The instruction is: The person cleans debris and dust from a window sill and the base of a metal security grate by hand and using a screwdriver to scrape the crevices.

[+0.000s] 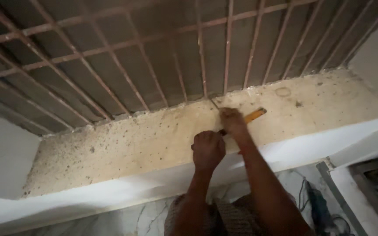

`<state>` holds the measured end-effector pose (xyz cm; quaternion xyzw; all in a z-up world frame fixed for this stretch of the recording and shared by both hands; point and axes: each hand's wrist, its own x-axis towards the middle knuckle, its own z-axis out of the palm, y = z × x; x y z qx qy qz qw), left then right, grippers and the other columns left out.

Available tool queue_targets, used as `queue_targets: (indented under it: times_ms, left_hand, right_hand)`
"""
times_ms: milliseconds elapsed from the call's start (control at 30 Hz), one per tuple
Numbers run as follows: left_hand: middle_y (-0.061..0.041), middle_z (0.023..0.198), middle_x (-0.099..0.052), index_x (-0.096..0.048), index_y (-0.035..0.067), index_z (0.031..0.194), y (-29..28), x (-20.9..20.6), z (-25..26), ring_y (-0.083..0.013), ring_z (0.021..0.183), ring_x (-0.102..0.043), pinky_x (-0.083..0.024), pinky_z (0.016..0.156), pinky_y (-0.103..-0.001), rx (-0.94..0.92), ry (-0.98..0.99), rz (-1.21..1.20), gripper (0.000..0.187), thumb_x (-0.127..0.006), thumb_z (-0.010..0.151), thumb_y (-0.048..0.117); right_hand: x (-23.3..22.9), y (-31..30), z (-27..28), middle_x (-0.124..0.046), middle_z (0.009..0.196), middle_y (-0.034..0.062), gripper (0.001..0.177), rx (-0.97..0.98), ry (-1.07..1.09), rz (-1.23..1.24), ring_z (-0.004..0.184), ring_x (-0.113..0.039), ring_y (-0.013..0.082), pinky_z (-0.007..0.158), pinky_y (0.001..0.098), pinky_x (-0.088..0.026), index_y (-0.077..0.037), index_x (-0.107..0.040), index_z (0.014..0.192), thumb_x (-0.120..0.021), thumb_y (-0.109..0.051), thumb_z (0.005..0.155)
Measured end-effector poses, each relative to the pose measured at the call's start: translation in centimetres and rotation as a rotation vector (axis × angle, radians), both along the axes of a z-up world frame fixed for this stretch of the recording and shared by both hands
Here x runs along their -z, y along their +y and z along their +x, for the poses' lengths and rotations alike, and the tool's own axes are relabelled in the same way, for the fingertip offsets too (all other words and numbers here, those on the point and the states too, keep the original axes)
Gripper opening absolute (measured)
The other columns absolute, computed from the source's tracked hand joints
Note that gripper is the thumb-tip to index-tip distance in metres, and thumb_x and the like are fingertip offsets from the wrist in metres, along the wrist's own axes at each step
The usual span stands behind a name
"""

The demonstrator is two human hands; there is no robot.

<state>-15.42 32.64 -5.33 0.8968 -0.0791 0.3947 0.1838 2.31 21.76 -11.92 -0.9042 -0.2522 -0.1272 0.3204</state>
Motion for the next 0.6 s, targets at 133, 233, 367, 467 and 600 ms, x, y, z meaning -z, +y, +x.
queue_targets:
  times_ms: [133,233,367,467,600]
  left_hand:
    - [-0.014,0.086,-0.065,-0.066,0.007,0.090,0.1,-0.7,-0.2,-0.0341,0.085,-0.062,-0.047,0.081,-0.051,-0.031,0.245,0.003,0.007,-0.067,0.090,0.013]
    - [-0.017,0.100,-0.066,-0.065,0.000,0.115,-0.3,-0.3,-0.3,-0.0355,0.095,-0.063,-0.048,0.088,-0.049,-0.062,-0.008,-0.071,0.029,-0.067,0.089,0.011]
    - [-0.021,0.115,-0.065,-0.055,-0.006,0.135,-0.6,-0.4,-0.6,-0.0377,0.104,-0.061,-0.047,0.094,-0.052,-0.078,-0.064,-0.076,0.055,-0.068,0.085,0.014]
    - [-0.020,0.120,-0.065,-0.052,-0.006,0.137,-0.3,-1.0,-0.4,-0.0381,0.109,-0.061,-0.046,0.095,-0.053,-0.027,-0.015,-0.150,0.063,-0.070,0.080,0.015]
    - [-0.021,0.129,-0.065,-0.053,0.000,0.136,0.0,-0.1,-0.5,-0.0372,0.110,-0.060,-0.046,0.094,-0.050,-0.057,-0.011,-0.003,0.057,-0.070,0.083,0.013]
  right_hand:
    - [-3.5,-0.2,-4.4,-0.075,0.107,0.0217,0.031,0.014,0.208,0.216,0.101,-0.073,0.0364,0.088,0.0411,-0.056,-0.006,-0.073,0.115,-0.055,-0.023,0.096]
    - [-7.2,-0.1,-7.9,-0.075,0.106,0.0223,0.035,-0.009,0.384,0.353,0.102,-0.075,0.0356,0.087,0.0390,-0.056,-0.006,-0.070,0.120,-0.053,-0.025,0.095]
    - [-10.2,1.6,-8.9,-0.077,0.105,0.0231,0.036,0.015,0.544,0.222,0.100,-0.074,0.0394,0.087,0.0447,-0.056,-0.001,-0.073,0.113,-0.053,-0.027,0.101]
    - [-9.6,2.4,-9.0,-0.069,0.118,0.0205,0.038,0.175,0.440,0.112,0.108,-0.063,0.0421,0.090,0.0501,-0.049,-0.011,-0.067,0.126,-0.054,-0.028,0.094]
    - [-5.7,2.2,-7.5,-0.070,0.124,0.0208,0.031,0.010,0.086,-0.139,0.108,-0.067,0.0396,0.093,0.0501,-0.053,-0.006,-0.070,0.114,-0.048,-0.020,0.095]
